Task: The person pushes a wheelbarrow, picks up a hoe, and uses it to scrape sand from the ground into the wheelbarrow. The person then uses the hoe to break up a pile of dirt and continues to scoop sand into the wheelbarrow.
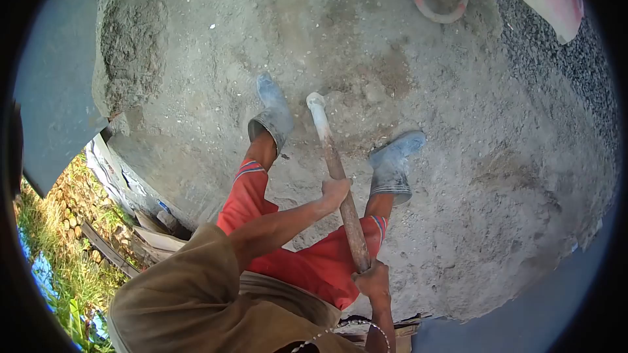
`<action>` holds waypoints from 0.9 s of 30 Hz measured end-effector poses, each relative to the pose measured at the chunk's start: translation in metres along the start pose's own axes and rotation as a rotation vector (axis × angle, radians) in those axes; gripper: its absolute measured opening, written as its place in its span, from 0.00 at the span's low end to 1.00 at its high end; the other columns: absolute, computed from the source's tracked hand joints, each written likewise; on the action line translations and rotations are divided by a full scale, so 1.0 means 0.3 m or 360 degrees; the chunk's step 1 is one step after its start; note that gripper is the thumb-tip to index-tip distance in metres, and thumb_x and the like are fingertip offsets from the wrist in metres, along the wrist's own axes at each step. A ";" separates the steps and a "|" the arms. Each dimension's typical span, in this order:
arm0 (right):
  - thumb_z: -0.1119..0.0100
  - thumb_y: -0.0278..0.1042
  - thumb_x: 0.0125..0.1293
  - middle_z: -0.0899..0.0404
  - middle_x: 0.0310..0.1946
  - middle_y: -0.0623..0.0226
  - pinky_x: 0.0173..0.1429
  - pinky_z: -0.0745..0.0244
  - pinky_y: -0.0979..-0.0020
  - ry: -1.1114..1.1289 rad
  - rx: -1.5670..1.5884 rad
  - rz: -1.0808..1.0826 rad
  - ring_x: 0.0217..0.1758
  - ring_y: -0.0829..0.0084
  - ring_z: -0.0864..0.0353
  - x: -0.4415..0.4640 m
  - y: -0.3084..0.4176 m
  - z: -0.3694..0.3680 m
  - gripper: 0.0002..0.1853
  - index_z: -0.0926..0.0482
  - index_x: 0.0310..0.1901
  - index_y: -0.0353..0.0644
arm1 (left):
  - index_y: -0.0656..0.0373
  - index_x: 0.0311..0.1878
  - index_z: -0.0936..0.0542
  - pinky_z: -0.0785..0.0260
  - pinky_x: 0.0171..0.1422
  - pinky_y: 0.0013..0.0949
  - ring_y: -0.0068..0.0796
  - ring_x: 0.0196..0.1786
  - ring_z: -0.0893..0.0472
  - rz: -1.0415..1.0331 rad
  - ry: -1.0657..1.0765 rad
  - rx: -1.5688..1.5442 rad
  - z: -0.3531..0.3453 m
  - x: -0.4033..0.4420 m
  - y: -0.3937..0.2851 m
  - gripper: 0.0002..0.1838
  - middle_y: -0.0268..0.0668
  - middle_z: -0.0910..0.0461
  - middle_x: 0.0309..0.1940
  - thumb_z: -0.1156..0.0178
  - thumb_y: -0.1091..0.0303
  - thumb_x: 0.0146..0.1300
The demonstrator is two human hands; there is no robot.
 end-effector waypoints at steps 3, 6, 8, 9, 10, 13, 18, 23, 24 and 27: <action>0.41 0.31 0.34 0.26 0.20 0.50 0.32 0.29 0.66 -0.0082 0.0034 0.0057 0.26 0.57 0.23 -0.027 0.020 -0.037 0.15 0.27 0.27 0.33 | 0.69 0.37 0.31 0.29 0.32 0.35 0.39 0.29 0.22 0.0020 0.0118 -0.0394 0.083 -0.065 -0.051 0.20 0.47 0.25 0.24 0.40 0.71 0.38; 0.42 0.30 0.35 0.27 0.19 0.50 0.30 0.31 0.67 -0.0323 0.0080 0.0359 0.23 0.61 0.24 0.180 0.249 -0.095 0.14 0.28 0.27 0.34 | 0.70 0.37 0.31 0.32 0.35 0.34 0.34 0.32 0.24 -0.0366 0.0111 -0.0594 0.320 0.057 -0.366 0.19 0.45 0.26 0.26 0.41 0.73 0.40; 0.43 0.30 0.35 0.28 0.19 0.51 0.32 0.31 0.67 -0.0372 0.0246 0.0631 0.23 0.61 0.26 0.393 0.573 -0.113 0.14 0.29 0.28 0.33 | 0.70 0.38 0.30 0.33 0.35 0.33 0.33 0.31 0.24 -0.0709 -0.0118 -0.0631 0.539 0.222 -0.676 0.20 0.43 0.25 0.27 0.41 0.72 0.40; 0.43 0.30 0.35 0.27 0.23 0.48 0.36 0.31 0.66 -0.0384 0.0369 0.0782 0.28 0.57 0.24 0.525 0.734 -0.132 0.16 0.29 0.29 0.32 | 0.70 0.39 0.30 0.33 0.36 0.34 0.35 0.32 0.24 -0.0878 -0.0218 -0.0619 0.663 0.263 -0.856 0.20 0.45 0.25 0.28 0.41 0.71 0.39; 0.42 0.30 0.34 0.26 0.27 0.45 0.38 0.31 0.66 -0.0489 0.0354 0.0926 0.34 0.54 0.24 0.591 0.945 -0.097 0.18 0.29 0.31 0.30 | 0.68 0.38 0.31 0.31 0.35 0.36 0.39 0.31 0.22 -0.1164 -0.0425 -0.0583 0.750 0.412 -1.007 0.20 0.47 0.25 0.27 0.41 0.73 0.39; 0.40 0.35 0.35 0.25 0.30 0.40 0.41 0.29 0.64 -0.0315 0.0425 0.0848 0.37 0.51 0.24 0.775 1.353 -0.086 0.21 0.26 0.30 0.26 | 0.74 0.36 0.26 0.31 0.45 0.35 0.44 0.42 0.23 -0.1139 -0.0571 -0.0143 0.962 0.673 -1.348 0.24 0.53 0.24 0.36 0.39 0.61 0.40; 0.40 0.36 0.35 0.25 0.29 0.41 0.40 0.29 0.64 -0.0106 0.0465 0.0712 0.36 0.52 0.23 0.823 1.176 -0.214 0.21 0.26 0.30 0.26 | 0.77 0.36 0.27 0.30 0.39 0.35 0.41 0.36 0.21 -0.0883 -0.0631 0.0027 0.875 0.800 -1.148 0.23 0.50 0.23 0.30 0.43 0.64 0.41; 0.39 0.36 0.35 0.25 0.30 0.43 0.42 0.30 0.64 -0.0121 0.0295 0.0650 0.38 0.52 0.24 0.667 0.648 -0.176 0.23 0.27 0.33 0.27 | 0.74 0.33 0.25 0.31 0.45 0.35 0.46 0.43 0.24 -0.0542 -0.0628 0.0051 0.574 0.494 -0.704 0.18 0.54 0.24 0.34 0.45 0.68 0.40; 0.39 0.36 0.35 0.24 0.31 0.44 0.42 0.30 0.64 -0.0124 0.0165 0.0555 0.39 0.52 0.24 0.638 0.505 -0.157 0.22 0.27 0.34 0.28 | 0.74 0.33 0.25 0.31 0.43 0.36 0.46 0.42 0.23 -0.0454 -0.0603 -0.0080 0.485 0.449 -0.612 0.18 0.54 0.24 0.33 0.45 0.68 0.40; 0.39 0.36 0.35 0.24 0.32 0.47 0.44 0.31 0.64 0.0019 -0.0014 0.0361 0.39 0.53 0.24 0.484 0.119 -0.050 0.24 0.27 0.37 0.32 | 0.74 0.34 0.26 0.30 0.41 0.37 0.47 0.39 0.23 -0.0276 -0.0508 -0.0124 0.154 0.258 -0.354 0.18 0.54 0.24 0.32 0.43 0.70 0.39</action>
Point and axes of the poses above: each hand's wrist, its own x-axis towards the middle knuckle, its own z-axis out of the back of the hand, y = z × x, the point moved 8 cm from there along x, towards the middle knuckle
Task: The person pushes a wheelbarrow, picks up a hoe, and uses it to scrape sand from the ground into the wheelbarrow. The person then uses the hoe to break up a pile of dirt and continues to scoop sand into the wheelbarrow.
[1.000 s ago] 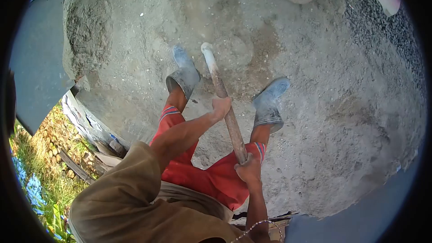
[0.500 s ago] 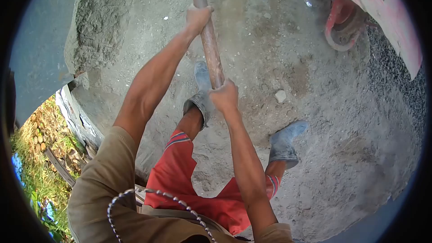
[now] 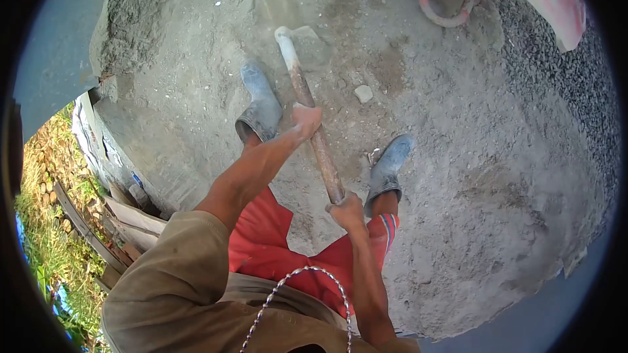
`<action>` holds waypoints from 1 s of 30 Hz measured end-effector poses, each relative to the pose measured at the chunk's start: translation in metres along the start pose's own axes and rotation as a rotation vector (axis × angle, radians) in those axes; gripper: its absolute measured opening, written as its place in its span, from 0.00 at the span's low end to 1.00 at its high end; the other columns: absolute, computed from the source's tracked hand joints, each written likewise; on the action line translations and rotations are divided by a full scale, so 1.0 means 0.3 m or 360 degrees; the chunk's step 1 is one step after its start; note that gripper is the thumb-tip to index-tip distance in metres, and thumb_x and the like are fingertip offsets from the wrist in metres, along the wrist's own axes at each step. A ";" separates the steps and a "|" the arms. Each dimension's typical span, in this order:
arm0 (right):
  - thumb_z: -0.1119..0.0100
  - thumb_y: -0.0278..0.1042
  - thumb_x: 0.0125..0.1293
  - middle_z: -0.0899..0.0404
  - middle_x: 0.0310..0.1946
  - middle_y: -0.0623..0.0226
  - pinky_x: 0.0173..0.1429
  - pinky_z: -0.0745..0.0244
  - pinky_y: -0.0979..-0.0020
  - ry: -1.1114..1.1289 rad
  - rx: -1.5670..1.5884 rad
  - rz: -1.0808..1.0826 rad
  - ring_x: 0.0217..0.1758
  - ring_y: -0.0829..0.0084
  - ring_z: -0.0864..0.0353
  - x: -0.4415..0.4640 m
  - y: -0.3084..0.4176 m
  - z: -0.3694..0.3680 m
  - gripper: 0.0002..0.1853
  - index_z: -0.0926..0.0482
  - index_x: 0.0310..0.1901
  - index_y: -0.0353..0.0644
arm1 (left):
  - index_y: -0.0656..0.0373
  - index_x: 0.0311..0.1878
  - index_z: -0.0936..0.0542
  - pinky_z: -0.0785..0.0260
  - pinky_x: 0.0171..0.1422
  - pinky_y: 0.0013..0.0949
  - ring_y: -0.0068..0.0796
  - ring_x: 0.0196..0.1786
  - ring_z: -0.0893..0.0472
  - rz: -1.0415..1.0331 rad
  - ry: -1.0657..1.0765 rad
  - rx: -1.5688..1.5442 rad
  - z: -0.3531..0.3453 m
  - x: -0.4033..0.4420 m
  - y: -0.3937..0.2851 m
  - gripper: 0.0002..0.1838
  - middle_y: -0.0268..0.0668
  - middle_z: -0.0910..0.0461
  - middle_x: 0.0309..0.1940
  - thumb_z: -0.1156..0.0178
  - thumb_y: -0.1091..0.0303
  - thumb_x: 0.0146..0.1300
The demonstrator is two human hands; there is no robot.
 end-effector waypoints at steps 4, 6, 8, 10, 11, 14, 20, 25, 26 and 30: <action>0.38 0.32 0.33 0.24 0.27 0.49 0.39 0.29 0.65 -0.0080 -0.0082 -0.0346 0.33 0.56 0.23 -0.385 -0.274 0.200 0.19 0.26 0.31 0.31 | 0.72 0.35 0.28 0.32 0.45 0.39 0.47 0.41 0.24 0.0319 0.0436 -0.0267 -0.353 -0.389 0.358 0.19 0.56 0.25 0.33 0.42 0.69 0.38; 0.38 0.30 0.31 0.24 0.24 0.49 0.36 0.29 0.66 -0.0184 -0.0204 -0.0325 0.29 0.56 0.23 -0.528 -0.303 0.224 0.17 0.26 0.27 0.31 | 0.71 0.36 0.31 0.29 0.34 0.37 0.41 0.29 0.21 0.0343 0.0481 -0.0207 -0.314 -0.581 0.382 0.21 0.53 0.24 0.28 0.41 0.69 0.39; 0.38 0.29 0.31 0.25 0.21 0.51 0.33 0.30 0.67 -0.0179 -0.0276 -0.0398 0.25 0.60 0.23 -0.611 -0.357 0.195 0.16 0.26 0.25 0.31 | 0.69 0.31 0.29 0.32 0.20 0.35 0.33 0.18 0.24 0.0533 0.0723 -0.0734 -0.301 -0.702 0.389 0.13 0.44 0.26 0.20 0.42 0.73 0.40; 0.38 0.30 0.31 0.27 0.18 0.58 0.29 0.31 0.68 -0.0232 -0.0195 -0.0320 0.20 0.68 0.27 -0.609 -0.350 0.149 0.15 0.27 0.25 0.33 | 0.68 0.32 0.31 0.33 0.19 0.34 0.32 0.16 0.25 0.0487 0.0678 -0.0808 -0.242 -0.657 0.348 0.13 0.42 0.27 0.19 0.43 0.75 0.41; 0.38 0.30 0.31 0.27 0.18 0.58 0.29 0.31 0.68 -0.0215 -0.0202 -0.0323 0.20 0.68 0.27 -0.563 -0.329 0.103 0.15 0.27 0.25 0.33 | 0.67 0.33 0.33 0.35 0.17 0.33 0.30 0.14 0.27 0.0439 0.0633 -0.0867 -0.201 -0.618 0.340 0.13 0.40 0.28 0.18 0.44 0.77 0.42; 0.42 0.30 0.33 0.27 0.18 0.52 0.30 0.31 0.67 -0.0406 0.0018 0.0073 0.22 0.64 0.25 -0.282 -0.037 -0.016 0.16 0.27 0.28 0.32 | 0.66 0.34 0.33 0.36 0.17 0.31 0.30 0.16 0.27 0.0006 0.0385 -0.0950 -0.097 -0.191 0.235 0.14 0.40 0.29 0.19 0.44 0.78 0.42; 0.41 0.35 0.36 0.25 0.30 0.45 0.40 0.30 0.65 -0.0195 0.0104 0.0548 0.37 0.53 0.24 0.353 0.835 -0.215 0.21 0.26 0.34 0.30 | 0.75 0.35 0.27 0.32 0.33 0.36 0.38 0.29 0.23 -0.0628 -0.0268 -0.0430 0.537 0.732 -0.327 0.20 0.48 0.24 0.28 0.40 0.66 0.43; 0.44 0.32 0.37 0.26 0.32 0.40 0.46 0.31 0.63 0.0029 -0.0069 0.0461 0.41 0.50 0.26 0.406 0.801 -0.342 0.21 0.27 0.35 0.27 | 0.76 0.33 0.26 0.32 0.33 0.35 0.37 0.29 0.23 -0.0197 -0.0029 -0.0247 0.545 0.897 -0.114 0.20 0.47 0.24 0.26 0.42 0.65 0.43; 0.45 0.32 0.37 0.26 0.32 0.40 0.46 0.31 0.62 0.0034 -0.0148 0.0443 0.41 0.49 0.26 0.375 0.731 -0.329 0.21 0.27 0.35 0.27 | 0.78 0.35 0.27 0.32 0.37 0.35 0.41 0.34 0.23 -0.0119 -0.0052 -0.0295 0.507 0.840 -0.031 0.22 0.51 0.24 0.31 0.43 0.64 0.41; 0.43 0.34 0.36 0.26 0.32 0.41 0.45 0.31 0.61 0.0033 -0.0471 0.0420 0.39 0.49 0.26 0.199 0.328 -0.188 0.20 0.27 0.33 0.28 | 0.78 0.36 0.27 0.33 0.44 0.35 0.47 0.41 0.24 0.0070 -0.0096 -0.0413 0.252 0.396 0.213 0.24 0.57 0.25 0.36 0.43 0.65 0.38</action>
Point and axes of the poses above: each hand's wrist, its own x-axis towards the middle knuckle, its own z-axis out of the back of the hand, y = z × x, the point moved 8 cm from there along x, towards the middle knuckle
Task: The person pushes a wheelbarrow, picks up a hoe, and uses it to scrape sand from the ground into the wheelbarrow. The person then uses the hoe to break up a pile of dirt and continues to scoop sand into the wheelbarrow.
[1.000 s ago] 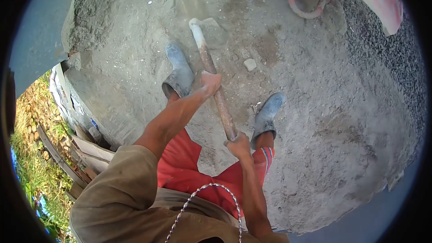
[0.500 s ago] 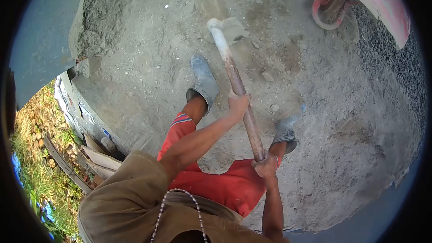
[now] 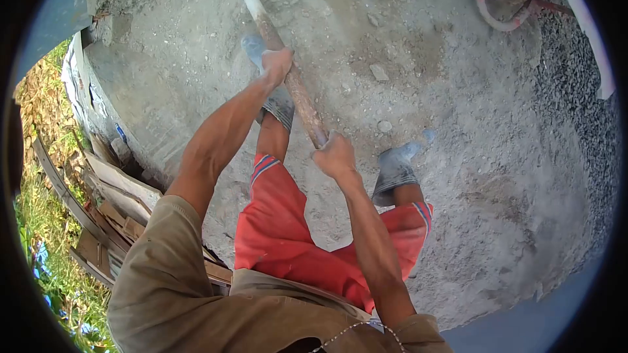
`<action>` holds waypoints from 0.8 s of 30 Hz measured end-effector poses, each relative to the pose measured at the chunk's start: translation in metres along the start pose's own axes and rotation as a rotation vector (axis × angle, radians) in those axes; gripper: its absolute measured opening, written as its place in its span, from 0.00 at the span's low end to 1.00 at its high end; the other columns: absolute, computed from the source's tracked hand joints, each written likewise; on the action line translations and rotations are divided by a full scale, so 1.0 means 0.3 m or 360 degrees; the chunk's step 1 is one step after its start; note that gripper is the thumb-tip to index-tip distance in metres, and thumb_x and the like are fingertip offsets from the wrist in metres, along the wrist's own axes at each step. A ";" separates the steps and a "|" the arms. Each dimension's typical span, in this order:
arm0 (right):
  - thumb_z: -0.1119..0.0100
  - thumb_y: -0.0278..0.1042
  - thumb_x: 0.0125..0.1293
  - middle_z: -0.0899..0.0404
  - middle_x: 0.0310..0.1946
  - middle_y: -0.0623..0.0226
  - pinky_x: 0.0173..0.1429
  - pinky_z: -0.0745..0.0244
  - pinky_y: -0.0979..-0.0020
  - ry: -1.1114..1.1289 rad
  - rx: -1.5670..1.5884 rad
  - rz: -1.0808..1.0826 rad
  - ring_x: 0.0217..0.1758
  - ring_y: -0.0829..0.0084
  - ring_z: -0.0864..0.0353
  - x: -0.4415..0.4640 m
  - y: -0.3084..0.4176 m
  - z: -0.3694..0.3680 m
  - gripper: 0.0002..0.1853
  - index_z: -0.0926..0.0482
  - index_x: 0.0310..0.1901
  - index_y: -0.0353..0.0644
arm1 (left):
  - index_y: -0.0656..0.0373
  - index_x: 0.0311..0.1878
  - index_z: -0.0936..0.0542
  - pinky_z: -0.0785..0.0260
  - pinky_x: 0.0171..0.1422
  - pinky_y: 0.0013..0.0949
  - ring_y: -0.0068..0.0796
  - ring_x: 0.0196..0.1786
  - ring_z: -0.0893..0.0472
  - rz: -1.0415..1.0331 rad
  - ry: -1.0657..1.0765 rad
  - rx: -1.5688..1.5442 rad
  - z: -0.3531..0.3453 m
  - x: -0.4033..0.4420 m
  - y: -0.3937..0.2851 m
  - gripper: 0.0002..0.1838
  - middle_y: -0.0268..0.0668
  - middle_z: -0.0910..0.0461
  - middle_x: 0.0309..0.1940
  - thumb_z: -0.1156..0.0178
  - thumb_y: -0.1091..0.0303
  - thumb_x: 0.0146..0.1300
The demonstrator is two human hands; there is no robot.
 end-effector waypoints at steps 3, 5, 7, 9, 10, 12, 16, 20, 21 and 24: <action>0.41 0.35 0.36 0.25 0.30 0.44 0.43 0.31 0.62 -0.0017 -0.0075 -0.0075 0.37 0.51 0.25 -0.285 -0.246 0.110 0.20 0.27 0.32 0.31 | 0.74 0.35 0.27 0.31 0.42 0.37 0.47 0.39 0.23 0.0247 0.0012 -0.0136 -0.177 -0.375 0.195 0.19 0.57 0.25 0.34 0.43 0.69 0.39; 0.40 0.32 0.34 0.25 0.26 0.47 0.40 0.31 0.64 -0.0036 -0.0188 -0.0324 0.34 0.53 0.24 -0.483 -0.360 0.189 0.18 0.27 0.30 0.32 | 0.70 0.32 0.32 0.32 0.23 0.35 0.38 0.21 0.22 0.0299 0.0075 -0.0387 -0.343 -0.575 0.348 0.14 0.47 0.25 0.21 0.46 0.75 0.40; 0.40 0.32 0.32 0.26 0.20 0.51 0.33 0.31 0.66 -0.0157 -0.0153 -0.0521 0.24 0.59 0.25 -0.677 -0.474 0.230 0.16 0.28 0.26 0.31 | 0.71 0.36 0.35 0.31 0.23 0.36 0.36 0.19 0.23 0.0347 0.0265 -0.0435 -0.451 -0.789 0.424 0.17 0.48 0.26 0.21 0.45 0.73 0.42; 0.40 0.30 0.32 0.27 0.19 0.53 0.30 0.32 0.67 -0.0121 -0.0178 -0.0640 0.21 0.63 0.27 -0.840 -0.455 0.264 0.14 0.28 0.24 0.32 | 0.70 0.39 0.37 0.31 0.22 0.37 0.36 0.18 0.24 0.0434 0.0411 -0.0473 -0.478 -0.988 0.429 0.21 0.47 0.26 0.20 0.43 0.72 0.42; 0.40 0.29 0.32 0.27 0.18 0.54 0.29 0.32 0.68 -0.0155 -0.0195 -0.0691 0.20 0.65 0.27 -0.910 -0.474 0.256 0.14 0.28 0.24 0.32 | 0.69 0.39 0.37 0.31 0.21 0.37 0.36 0.18 0.24 0.0527 0.0602 -0.0546 -0.468 -1.061 0.416 0.21 0.47 0.27 0.21 0.43 0.73 0.41; 0.40 0.29 0.32 0.27 0.18 0.56 0.29 0.32 0.69 -0.0189 -0.0200 -0.0755 0.20 0.67 0.28 -0.947 -0.469 0.222 0.14 0.28 0.24 0.32 | 0.68 0.39 0.37 0.32 0.21 0.36 0.36 0.17 0.24 0.0623 0.0802 -0.0603 -0.397 -1.110 0.346 0.21 0.47 0.27 0.22 0.43 0.73 0.41; 0.42 0.29 0.34 0.30 0.16 0.59 0.28 0.34 0.70 -0.0343 0.0119 -0.0437 0.18 0.70 0.32 -0.680 -0.308 0.064 0.13 0.28 0.26 0.33 | 0.65 0.43 0.37 0.31 0.32 0.37 0.40 0.27 0.24 0.0278 0.0686 -0.0884 -0.195 -0.779 0.179 0.24 0.46 0.27 0.28 0.42 0.75 0.39; 0.43 0.31 0.36 0.26 0.25 0.48 0.37 0.31 0.64 -0.0309 0.0222 0.0161 0.31 0.54 0.25 -0.038 0.061 -0.122 0.17 0.27 0.33 0.35 | 0.72 0.40 0.32 0.34 0.39 0.35 0.38 0.34 0.25 -0.0356 0.0089 -0.0687 0.140 -0.065 -0.081 0.21 0.48 0.27 0.32 0.41 0.74 0.40; 0.43 0.33 0.37 0.26 0.30 0.45 0.40 0.31 0.62 -0.0253 0.0291 0.0253 0.36 0.50 0.26 0.093 0.210 -0.140 0.19 0.27 0.34 0.34 | 0.74 0.34 0.31 0.34 0.35 0.35 0.36 0.31 0.25 -0.0419 0.0114 -0.0586 0.224 0.114 -0.146 0.18 0.46 0.26 0.28 0.41 0.70 0.42; 0.44 0.31 0.38 0.25 0.33 0.46 0.43 0.29 0.64 -0.0005 0.0264 0.0293 0.39 0.53 0.25 0.336 0.549 -0.193 0.19 0.26 0.35 0.29 | 0.65 0.33 0.32 0.35 0.27 0.33 0.31 0.22 0.30 -0.0242 0.0294 -0.0490 0.401 0.547 -0.229 0.13 0.37 0.32 0.20 0.49 0.63 0.55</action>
Point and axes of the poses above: each hand's wrist, its own x-axis towards the middle knuckle, its own z-axis out of the back of the hand, y = z × x, the point moved 8 cm from there along x, towards the middle knuckle
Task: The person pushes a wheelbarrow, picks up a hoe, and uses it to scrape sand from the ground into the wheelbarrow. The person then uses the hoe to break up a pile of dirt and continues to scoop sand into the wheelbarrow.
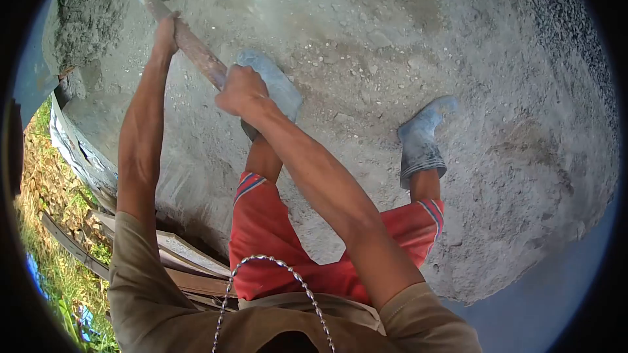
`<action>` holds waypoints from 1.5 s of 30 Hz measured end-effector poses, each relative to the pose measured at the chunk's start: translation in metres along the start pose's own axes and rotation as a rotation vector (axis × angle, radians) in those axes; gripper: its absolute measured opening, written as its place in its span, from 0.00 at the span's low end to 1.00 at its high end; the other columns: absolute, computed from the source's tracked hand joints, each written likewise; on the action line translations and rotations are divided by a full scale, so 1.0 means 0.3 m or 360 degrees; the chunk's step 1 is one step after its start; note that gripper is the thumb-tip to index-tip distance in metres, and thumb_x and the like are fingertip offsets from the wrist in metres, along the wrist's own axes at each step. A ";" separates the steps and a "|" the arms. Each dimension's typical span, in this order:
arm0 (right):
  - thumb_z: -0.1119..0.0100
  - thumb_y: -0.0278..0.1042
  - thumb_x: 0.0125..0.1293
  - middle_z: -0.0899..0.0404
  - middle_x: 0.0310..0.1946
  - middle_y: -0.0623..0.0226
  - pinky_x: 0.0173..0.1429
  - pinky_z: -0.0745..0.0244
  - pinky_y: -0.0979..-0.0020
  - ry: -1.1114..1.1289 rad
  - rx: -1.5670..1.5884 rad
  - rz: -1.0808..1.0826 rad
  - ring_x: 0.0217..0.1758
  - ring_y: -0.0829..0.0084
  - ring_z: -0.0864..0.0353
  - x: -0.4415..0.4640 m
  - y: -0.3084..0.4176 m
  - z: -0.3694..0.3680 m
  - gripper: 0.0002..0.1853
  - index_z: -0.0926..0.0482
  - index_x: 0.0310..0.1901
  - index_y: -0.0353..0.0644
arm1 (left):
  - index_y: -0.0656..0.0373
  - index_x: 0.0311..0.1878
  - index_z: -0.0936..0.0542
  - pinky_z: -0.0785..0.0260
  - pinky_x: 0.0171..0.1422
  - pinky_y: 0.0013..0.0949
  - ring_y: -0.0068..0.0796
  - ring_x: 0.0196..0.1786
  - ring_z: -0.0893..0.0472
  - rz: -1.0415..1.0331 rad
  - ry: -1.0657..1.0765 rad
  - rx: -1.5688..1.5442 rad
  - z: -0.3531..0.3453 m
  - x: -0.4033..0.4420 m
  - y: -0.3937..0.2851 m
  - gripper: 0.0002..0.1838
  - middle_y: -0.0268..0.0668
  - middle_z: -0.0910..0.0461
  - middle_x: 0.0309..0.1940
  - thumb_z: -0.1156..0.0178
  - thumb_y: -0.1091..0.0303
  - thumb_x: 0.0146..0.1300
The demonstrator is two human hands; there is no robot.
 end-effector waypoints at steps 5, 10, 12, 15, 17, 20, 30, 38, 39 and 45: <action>0.44 0.31 0.41 0.25 0.35 0.45 0.44 0.28 0.64 0.0272 0.0012 0.0019 0.41 0.53 0.25 -0.072 -0.115 0.014 0.17 0.24 0.33 0.29 | 0.70 0.34 0.33 0.33 0.29 0.38 0.35 0.25 0.28 0.0421 0.0079 0.0152 0.028 -0.021 0.284 0.14 0.42 0.31 0.22 0.51 0.66 0.52; 0.45 0.30 0.39 0.26 0.35 0.44 0.47 0.31 0.61 0.0252 -0.0366 -0.0106 0.41 0.50 0.26 -0.442 -0.631 0.296 0.17 0.27 0.34 0.31 | 0.82 0.38 0.31 0.32 0.38 0.34 0.38 0.34 0.24 0.0454 -0.0402 0.0016 -0.403 -0.555 0.610 0.23 0.51 0.26 0.34 0.46 0.67 0.46; 0.44 0.31 0.37 0.26 0.31 0.43 0.44 0.31 0.59 0.0210 -0.0493 -0.0173 0.38 0.48 0.26 -0.679 -0.783 0.466 0.18 0.27 0.34 0.31 | 0.75 0.36 0.28 0.32 0.34 0.36 0.38 0.32 0.24 0.0496 -0.0393 0.0039 -0.617 -0.868 0.655 0.17 0.50 0.26 0.32 0.46 0.70 0.44; 0.43 0.31 0.36 0.26 0.26 0.44 0.40 0.31 0.59 0.0021 -0.0511 -0.0483 0.34 0.49 0.26 -1.060 -0.971 0.655 0.17 0.28 0.30 0.31 | 0.74 0.44 0.36 0.29 0.28 0.35 0.37 0.27 0.24 0.0509 -0.0230 -0.0354 -0.940 -1.267 0.734 0.20 0.47 0.28 0.34 0.49 0.75 0.47; 0.41 0.32 0.34 0.26 0.21 0.49 0.33 0.29 0.63 -0.0132 -0.0260 -0.0524 0.27 0.50 0.25 -1.270 -1.048 0.744 0.14 0.27 0.26 0.35 | 0.67 0.35 0.31 0.34 0.23 0.32 0.31 0.23 0.27 0.0585 0.0033 -0.0447 -1.077 -1.480 0.738 0.10 0.38 0.29 0.25 0.47 0.75 0.47; 0.40 0.33 0.33 0.25 0.20 0.51 0.33 0.29 0.65 -0.0140 -0.0113 -0.0683 0.27 0.53 0.25 -1.479 -1.175 0.763 0.15 0.27 0.27 0.36 | 0.66 0.36 0.32 0.34 0.24 0.31 0.30 0.21 0.27 0.0986 0.0314 -0.0407 -1.186 -1.692 0.798 0.12 0.38 0.29 0.24 0.45 0.76 0.46; 0.34 0.28 0.36 0.27 0.27 0.65 0.33 0.31 0.72 -0.0335 0.0735 -0.0056 0.27 0.74 0.28 -0.454 -0.856 0.965 0.26 0.30 0.41 0.34 | 0.65 0.42 0.38 0.33 0.22 0.34 0.31 0.21 0.28 -0.0504 0.0667 -0.0400 -1.505 -0.929 -0.296 0.18 0.40 0.30 0.26 0.46 0.77 0.46; 0.37 0.24 0.41 0.30 0.15 0.67 0.18 0.39 0.75 -0.0537 0.1431 -0.0013 0.15 0.78 0.31 -0.118 -0.681 1.058 0.09 0.29 0.21 0.34 | 0.71 0.42 0.30 0.31 0.40 0.36 0.41 0.41 0.24 -0.1062 0.0318 0.1105 -1.823 -0.451 -0.440 0.23 0.51 0.25 0.37 0.45 0.64 0.44; 0.37 0.23 0.41 0.30 0.14 0.67 0.17 0.40 0.75 -0.0641 0.1366 -0.0022 0.15 0.78 0.32 -0.163 -0.727 1.035 0.08 0.28 0.20 0.34 | 0.71 0.44 0.32 0.31 0.41 0.36 0.42 0.41 0.24 -0.1024 0.0305 0.1150 -1.823 -0.491 -0.434 0.24 0.51 0.25 0.37 0.45 0.65 0.43; 0.35 0.25 0.37 0.30 0.13 0.64 0.18 0.38 0.72 -0.0411 0.1472 -0.0506 0.14 0.74 0.31 -0.497 -0.908 0.717 0.11 0.28 0.21 0.30 | 0.70 0.47 0.36 0.34 0.50 0.34 0.45 0.47 0.27 -0.0760 0.0272 0.1158 -1.618 -0.837 -0.213 0.29 0.53 0.28 0.42 0.42 0.66 0.40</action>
Point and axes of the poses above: each hand's wrist, its own x-axis towards the middle knuckle, its own z-axis out of the back of the hand, y = z × x, the point moved 8 cm from there along x, towards the middle knuckle
